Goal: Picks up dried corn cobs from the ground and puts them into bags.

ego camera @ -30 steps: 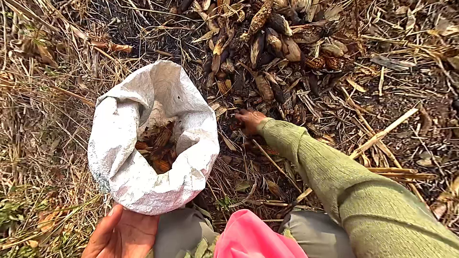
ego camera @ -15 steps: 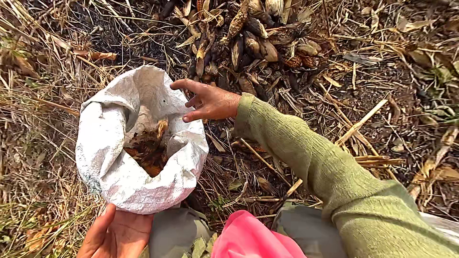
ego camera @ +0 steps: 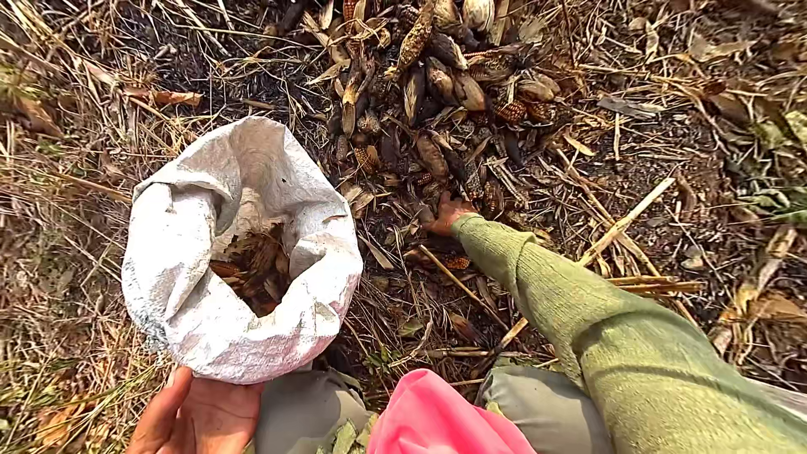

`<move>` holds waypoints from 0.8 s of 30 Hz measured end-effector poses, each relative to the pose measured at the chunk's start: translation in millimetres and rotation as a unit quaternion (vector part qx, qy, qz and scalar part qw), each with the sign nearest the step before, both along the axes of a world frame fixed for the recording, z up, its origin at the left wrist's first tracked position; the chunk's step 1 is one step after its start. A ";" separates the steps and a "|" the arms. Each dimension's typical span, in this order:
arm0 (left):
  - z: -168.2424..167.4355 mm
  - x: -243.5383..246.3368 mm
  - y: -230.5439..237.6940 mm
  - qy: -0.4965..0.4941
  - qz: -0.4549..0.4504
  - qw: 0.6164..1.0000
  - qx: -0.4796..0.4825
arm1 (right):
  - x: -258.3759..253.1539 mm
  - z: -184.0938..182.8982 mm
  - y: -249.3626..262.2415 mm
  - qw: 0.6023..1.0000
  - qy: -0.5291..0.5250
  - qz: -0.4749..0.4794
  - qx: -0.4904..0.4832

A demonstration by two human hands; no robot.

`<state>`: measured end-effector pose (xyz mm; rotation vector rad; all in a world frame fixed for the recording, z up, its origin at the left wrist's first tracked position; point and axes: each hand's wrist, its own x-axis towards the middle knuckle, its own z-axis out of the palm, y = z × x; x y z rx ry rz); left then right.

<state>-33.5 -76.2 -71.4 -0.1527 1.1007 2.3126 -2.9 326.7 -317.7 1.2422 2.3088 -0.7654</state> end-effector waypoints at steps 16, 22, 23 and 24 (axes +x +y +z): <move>-0.9 -2.3 -6.5 -0.016 -0.009 0.999 0.036 | -30.1 89.4 16.3 0.935 0.308 -0.143 -0.106; -3.2 -4.0 -2.2 -0.004 -0.019 1.000 0.023 | -64.4 193.4 -88.9 0.788 0.510 0.038 -0.343; -3.8 -4.6 -3.5 -0.003 -0.025 0.999 0.027 | -63.5 202.4 -96.3 0.795 0.483 0.104 -0.351; -4.0 -5.0 -5.1 -0.003 -0.031 0.999 0.030 | -62.8 205.5 -95.9 0.803 0.465 0.155 -0.340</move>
